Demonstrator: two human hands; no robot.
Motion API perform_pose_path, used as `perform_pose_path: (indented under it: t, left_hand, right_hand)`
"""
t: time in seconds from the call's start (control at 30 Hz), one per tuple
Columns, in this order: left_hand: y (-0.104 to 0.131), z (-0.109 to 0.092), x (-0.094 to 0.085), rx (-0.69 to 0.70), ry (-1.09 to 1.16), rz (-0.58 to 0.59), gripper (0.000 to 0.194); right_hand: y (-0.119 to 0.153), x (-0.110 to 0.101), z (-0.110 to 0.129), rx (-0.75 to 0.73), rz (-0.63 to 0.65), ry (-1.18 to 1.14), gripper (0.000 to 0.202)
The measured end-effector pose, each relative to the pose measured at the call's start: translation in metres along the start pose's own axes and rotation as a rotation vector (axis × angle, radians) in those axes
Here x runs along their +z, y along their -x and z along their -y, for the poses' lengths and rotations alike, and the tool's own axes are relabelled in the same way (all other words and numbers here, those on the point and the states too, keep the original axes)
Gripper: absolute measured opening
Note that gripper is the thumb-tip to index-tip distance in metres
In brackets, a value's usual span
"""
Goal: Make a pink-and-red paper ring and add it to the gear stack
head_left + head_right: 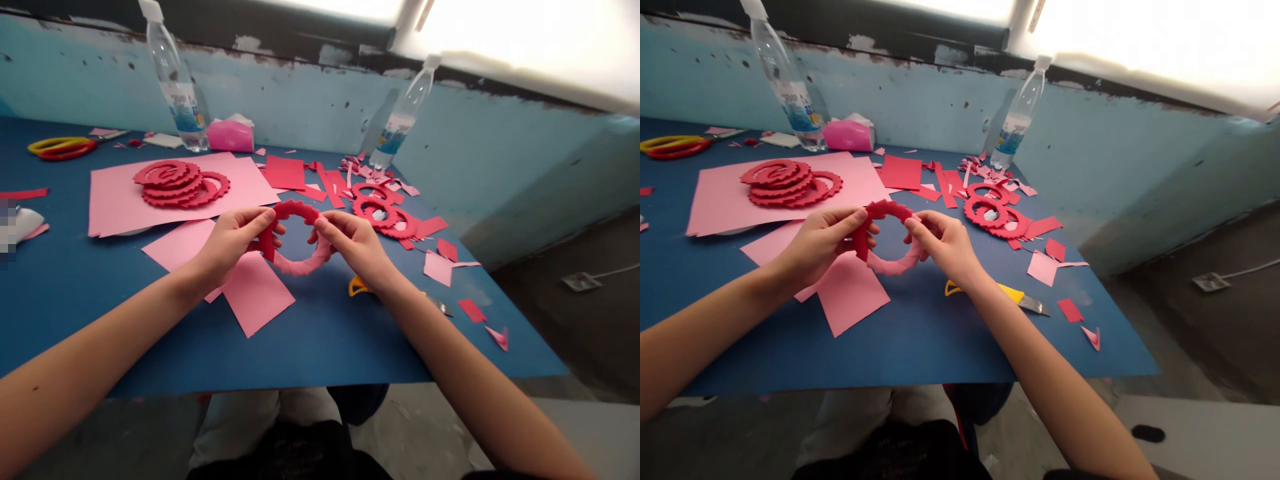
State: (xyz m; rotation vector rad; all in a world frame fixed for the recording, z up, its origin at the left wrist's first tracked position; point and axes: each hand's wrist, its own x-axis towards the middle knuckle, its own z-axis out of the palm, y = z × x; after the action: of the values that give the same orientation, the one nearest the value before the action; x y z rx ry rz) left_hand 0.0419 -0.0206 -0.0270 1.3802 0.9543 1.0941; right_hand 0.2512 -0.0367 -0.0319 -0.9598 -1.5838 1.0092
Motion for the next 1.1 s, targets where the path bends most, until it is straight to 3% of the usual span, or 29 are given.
perform_pose_path:
  t: [0.1, 0.27, 0.47, 0.57, 0.67, 0.77, 0.9, 1.1]
  left_hand:
    - [-0.001, -0.001, -0.001, 0.035, 0.017, -0.042, 0.033]
    - [-0.002, -0.001, -0.003, 0.062, -0.049, -0.082, 0.037]
    - [-0.007, 0.002, -0.008, 0.108, -0.119, -0.117, 0.030]
    - [-0.008, 0.003, -0.008, 0.071, -0.124, -0.049, 0.041]
    - [-0.005, 0.002, -0.005, -0.010, -0.103, 0.095, 0.055]
    - [-0.001, 0.000, -0.002, -0.023, -0.113, 0.207, 0.042]
    - [0.000, 0.002, -0.004, 0.067, -0.119, 0.171, 0.034]
    - [-0.003, 0.006, -0.008, 0.133, -0.156, 0.105, 0.058]
  right_hand:
    - [-0.001, -0.004, 0.003, -0.005, -0.029, 0.007, 0.041]
    - [-0.005, -0.027, 0.007, -0.066, -0.290, 0.034, 0.037]
    - [-0.012, -0.053, 0.004, 0.015, -0.375, 0.142, 0.047]
    - [-0.012, -0.050, 0.004, 0.040, -0.334, 0.104, 0.046]
    - [-0.010, -0.038, 0.004, -0.020, -0.208, 0.120, 0.043]
    - [-0.007, -0.027, 0.003, -0.024, -0.128, 0.126, 0.043]
    - [-0.004, -0.025, 0.001, 0.000, -0.079, 0.114, 0.042]
    - [-0.003, -0.027, -0.001, -0.005, -0.045, 0.130, 0.038]
